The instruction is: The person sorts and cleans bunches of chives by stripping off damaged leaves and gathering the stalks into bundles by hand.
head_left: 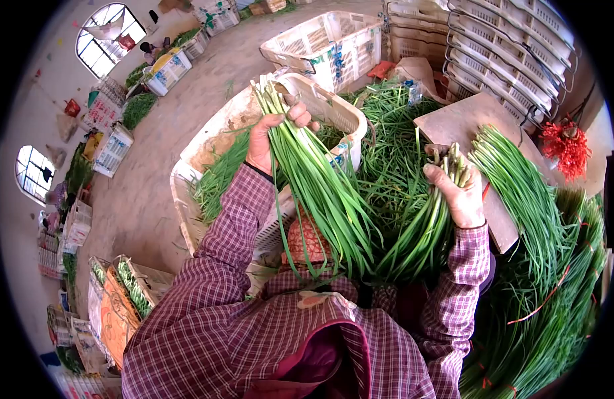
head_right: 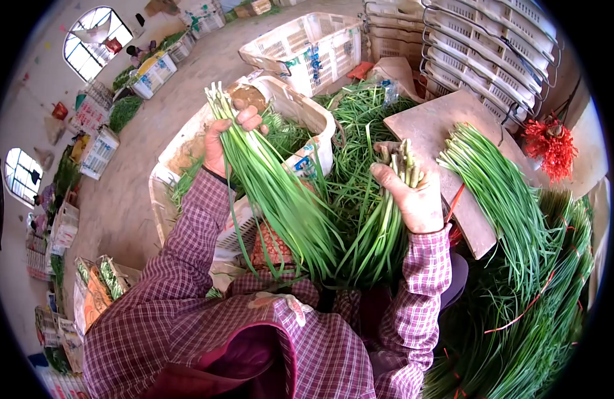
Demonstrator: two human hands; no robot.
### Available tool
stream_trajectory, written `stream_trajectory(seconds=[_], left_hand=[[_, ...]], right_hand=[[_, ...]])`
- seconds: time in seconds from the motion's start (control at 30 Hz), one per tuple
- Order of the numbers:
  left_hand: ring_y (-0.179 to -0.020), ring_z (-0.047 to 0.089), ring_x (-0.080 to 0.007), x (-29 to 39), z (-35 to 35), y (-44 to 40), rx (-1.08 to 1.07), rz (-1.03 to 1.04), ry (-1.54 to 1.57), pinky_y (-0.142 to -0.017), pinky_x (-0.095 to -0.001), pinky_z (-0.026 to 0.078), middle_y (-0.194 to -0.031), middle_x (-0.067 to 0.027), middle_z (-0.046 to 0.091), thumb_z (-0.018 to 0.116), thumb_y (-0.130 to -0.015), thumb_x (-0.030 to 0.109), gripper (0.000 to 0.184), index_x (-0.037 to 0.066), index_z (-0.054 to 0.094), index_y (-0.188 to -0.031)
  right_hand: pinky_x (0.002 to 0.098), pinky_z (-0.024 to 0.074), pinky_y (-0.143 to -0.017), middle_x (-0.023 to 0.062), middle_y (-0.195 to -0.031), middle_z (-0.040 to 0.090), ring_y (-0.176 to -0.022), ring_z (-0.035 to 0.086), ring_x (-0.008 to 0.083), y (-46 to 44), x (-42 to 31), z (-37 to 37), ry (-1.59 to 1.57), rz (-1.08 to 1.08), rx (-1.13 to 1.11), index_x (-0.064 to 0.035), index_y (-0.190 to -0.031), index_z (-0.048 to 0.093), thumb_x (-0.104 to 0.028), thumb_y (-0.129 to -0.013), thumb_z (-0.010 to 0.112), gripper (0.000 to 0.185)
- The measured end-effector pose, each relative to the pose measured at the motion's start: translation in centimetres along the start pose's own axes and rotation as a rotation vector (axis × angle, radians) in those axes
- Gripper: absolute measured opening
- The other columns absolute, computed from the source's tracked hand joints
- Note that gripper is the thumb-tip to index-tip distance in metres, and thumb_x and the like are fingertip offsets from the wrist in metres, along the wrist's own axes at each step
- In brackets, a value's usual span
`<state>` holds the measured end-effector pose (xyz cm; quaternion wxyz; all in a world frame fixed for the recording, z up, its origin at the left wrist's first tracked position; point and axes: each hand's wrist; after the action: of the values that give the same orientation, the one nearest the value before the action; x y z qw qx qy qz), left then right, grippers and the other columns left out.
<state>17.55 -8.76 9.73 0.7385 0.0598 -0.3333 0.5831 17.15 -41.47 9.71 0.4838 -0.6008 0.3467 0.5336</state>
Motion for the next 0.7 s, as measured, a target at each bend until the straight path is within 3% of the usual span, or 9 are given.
stream_trajectory(seconds=[0.1,0.33,0.47,0.5,0.57,0.63,0.7], left_hand=[[-0.079,0.047,-0.0144,0.4,0.0,-0.4,0.014,0.151,0.032,-0.097,-0.0425,0.036,-0.082,-0.0004,0.041,0.058,-0.071,0.008,0.033,0.008,0.054,-0.103],[-0.082,0.047,-0.0144,0.7,0.5,-0.7,0.020,0.172,0.078,-0.102,-0.0433,0.031,-0.081,0.0002,0.041,0.059,-0.070,0.009,0.035,0.008,0.053,-0.104],[-0.083,0.048,-0.0148,0.7,0.4,-0.6,0.037,0.183,0.045,-0.102,-0.0433,0.031,-0.083,0.0000,0.042,0.059,-0.070,0.011,0.035,0.008,0.053,-0.105],[-0.083,0.048,-0.0148,0.7,0.5,-0.6,0.036,0.186,0.043,-0.102,-0.0433,0.031,-0.083,0.0000,0.042,0.059,-0.070,0.011,0.035,0.008,0.053,-0.105],[-0.083,0.048,-0.0150,0.6,0.8,-0.5,0.050,0.197,-0.001,-0.102,-0.0434,0.031,-0.082,-0.0001,0.042,0.059,-0.070,0.011,0.035,0.008,0.054,-0.104],[-0.083,0.048,-0.0151,0.4,1.2,-0.4,0.049,0.202,-0.026,-0.102,-0.0434,0.031,-0.082,0.0000,0.042,0.059,-0.069,0.012,0.035,0.008,0.054,-0.104],[-0.083,0.048,-0.0151,0.3,1.4,-0.3,0.042,0.180,-0.001,-0.102,-0.0432,0.031,-0.081,0.0001,0.043,0.058,-0.069,0.012,0.035,0.009,0.053,-0.104]], right_hand=[[0.0217,0.0447,-0.063,-0.0006,-0.080,0.062,-0.067,0.053,0.0057,0.3,0.5,1.2,-0.003,-0.019,0.004,-0.0009,-0.099,0.062,-0.006,-0.079,0.066,0.021],[0.0253,0.0493,-0.064,0.0048,-0.076,0.062,-0.066,0.058,0.0112,1.8,-0.4,3.3,-0.163,0.166,-0.268,0.0019,-0.091,0.060,-0.006,-0.078,0.068,0.017],[0.0255,0.0472,-0.062,0.0033,-0.072,0.065,-0.063,0.059,0.0105,2.7,1.2,5.5,0.210,0.002,-0.320,-0.0022,-0.097,0.065,-0.010,-0.073,0.067,0.025],[0.0287,0.0485,-0.065,0.0089,-0.071,0.065,-0.064,0.063,0.0175,2.8,1.6,6.2,0.267,-0.034,-0.301,-0.0051,-0.098,0.065,-0.016,-0.072,0.067,0.028],[0.0246,0.0472,-0.069,0.0039,-0.076,0.065,-0.070,0.057,0.0078,2.9,1.5,6.8,0.363,0.002,-0.315,-0.0018,-0.096,0.066,-0.010,-0.076,0.070,0.021],[0.0263,0.0480,-0.069,0.0072,-0.080,0.067,-0.071,0.060,0.0099,2.7,2.3,7.2,0.407,-0.011,-0.308,-0.0039,-0.096,0.067,-0.012,-0.076,0.069,0.021],[0.0379,0.0495,-0.070,0.0164,-0.080,0.065,-0.074,0.064,0.0322,2.4,2.7,7.8,0.485,-0.051,-0.204,-0.0091,-0.104,0.065,-0.020,-0.068,0.065,0.038]])
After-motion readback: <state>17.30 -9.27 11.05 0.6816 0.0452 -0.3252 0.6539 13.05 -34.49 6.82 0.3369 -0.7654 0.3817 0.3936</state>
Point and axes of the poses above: each hand's wrist, its own y-axis away from the middle knuckle, its own z-axis out of the palm, x = y × z
